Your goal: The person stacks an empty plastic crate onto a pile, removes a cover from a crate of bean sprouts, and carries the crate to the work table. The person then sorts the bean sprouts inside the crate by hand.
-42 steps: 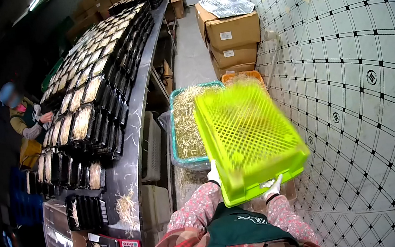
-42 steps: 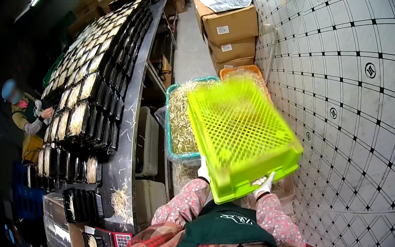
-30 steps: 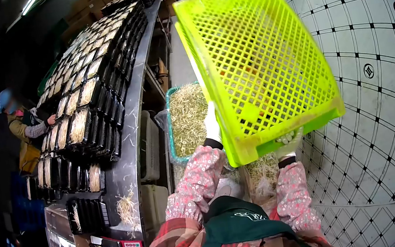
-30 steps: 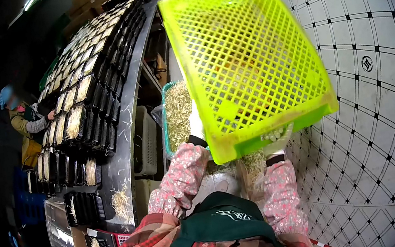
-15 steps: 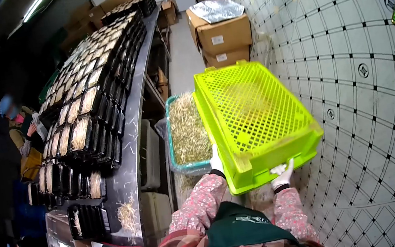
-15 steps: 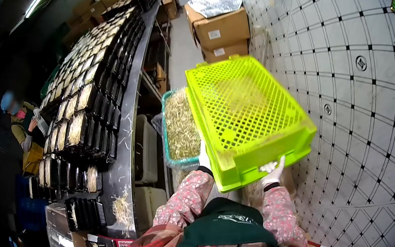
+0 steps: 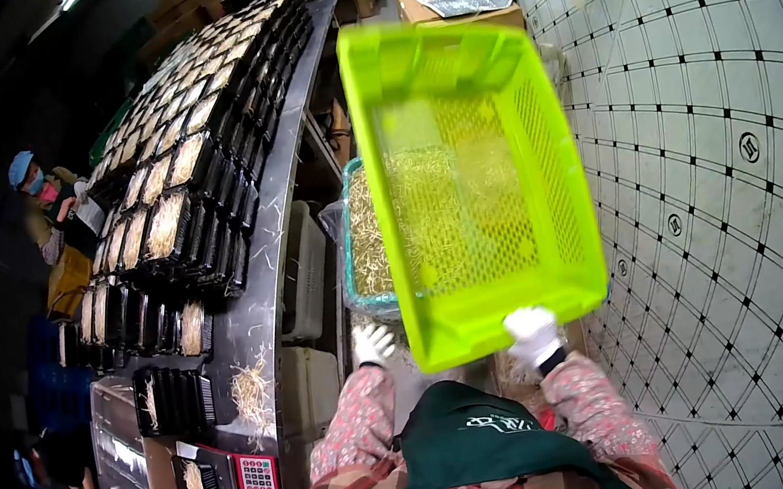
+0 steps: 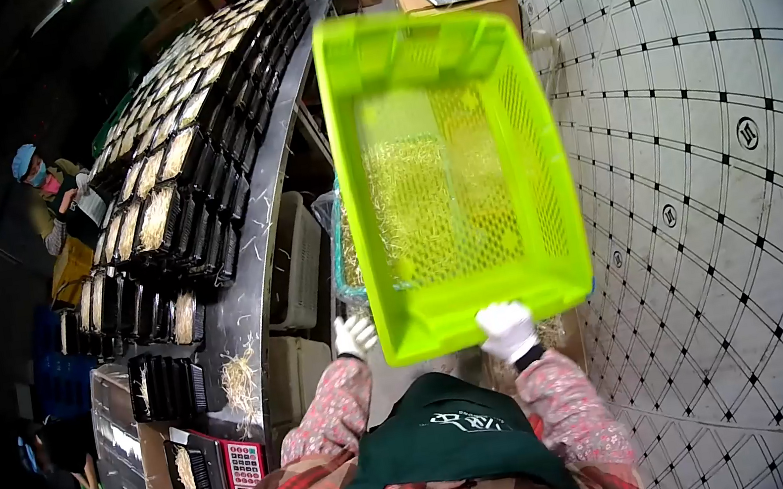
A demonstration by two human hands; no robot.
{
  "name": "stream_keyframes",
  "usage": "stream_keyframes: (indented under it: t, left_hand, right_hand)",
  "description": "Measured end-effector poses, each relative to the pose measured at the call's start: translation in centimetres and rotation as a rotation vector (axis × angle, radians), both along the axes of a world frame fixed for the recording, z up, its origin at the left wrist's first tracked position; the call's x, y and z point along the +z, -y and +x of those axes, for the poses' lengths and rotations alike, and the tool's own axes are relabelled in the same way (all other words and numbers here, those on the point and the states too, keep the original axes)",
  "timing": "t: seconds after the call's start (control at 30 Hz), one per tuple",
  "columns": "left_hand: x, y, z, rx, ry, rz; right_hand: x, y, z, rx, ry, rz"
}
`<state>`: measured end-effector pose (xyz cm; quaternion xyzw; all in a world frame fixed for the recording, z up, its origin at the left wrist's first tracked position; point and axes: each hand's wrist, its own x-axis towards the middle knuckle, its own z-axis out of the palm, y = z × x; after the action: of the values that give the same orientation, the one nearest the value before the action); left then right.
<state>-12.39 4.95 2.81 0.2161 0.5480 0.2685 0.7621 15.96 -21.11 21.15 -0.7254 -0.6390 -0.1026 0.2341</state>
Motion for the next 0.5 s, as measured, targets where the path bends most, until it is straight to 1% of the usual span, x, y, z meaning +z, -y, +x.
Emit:
stream_keyframes:
  t: [0.03,0.1,0.13,0.17,0.23,0.3,0.37,0.43,0.47,0.5]
  left_hand:
    - [-0.7,0.8,-2.9,0.094,-0.081,-0.047]
    - [-0.8,3.2,-7.5,0.161,-0.338,-0.034]
    - [0.0,4.1,-8.7,0.161,-0.379,-0.042]
    - [0.8,4.8,-9.7,0.159,-0.420,-0.051]
    - [1.5,4.9,-9.8,0.150,-0.445,-0.027]
    - [1.1,4.3,-7.9,0.069,-0.323,0.044]
    - [2.4,4.6,-3.3,-0.065,-0.378,0.192]
    - [-5.3,3.1,-1.1,-0.386,-0.503,0.919]
    - [-3.5,4.3,1.8,-0.365,-0.495,0.766]
    - [-0.2,5.4,5.6,-0.341,-0.488,0.616]
  right_hand:
    - [-5.0,0.6,-1.5,0.012,0.008,-0.173]
    - [-13.8,2.5,-3.3,0.077,-0.064,-0.245]
    - [-16.5,3.0,-3.9,0.079,-0.091,-0.385]
    - [-17.4,3.4,-3.7,0.063,-0.103,-0.432]
    - [-18.9,3.8,-3.9,0.133,-0.108,-0.384]
    - [-19.4,3.6,-4.0,0.121,-0.183,-0.407]
    - [-20.1,3.3,-4.0,0.092,-0.170,-0.408]
    - [-19.5,3.2,-3.7,0.060,-0.183,-0.455]
    - [-19.7,3.1,-3.8,0.065,-0.157,-0.456]
    - [-19.9,2.7,-3.8,0.070,-0.130,-0.454]
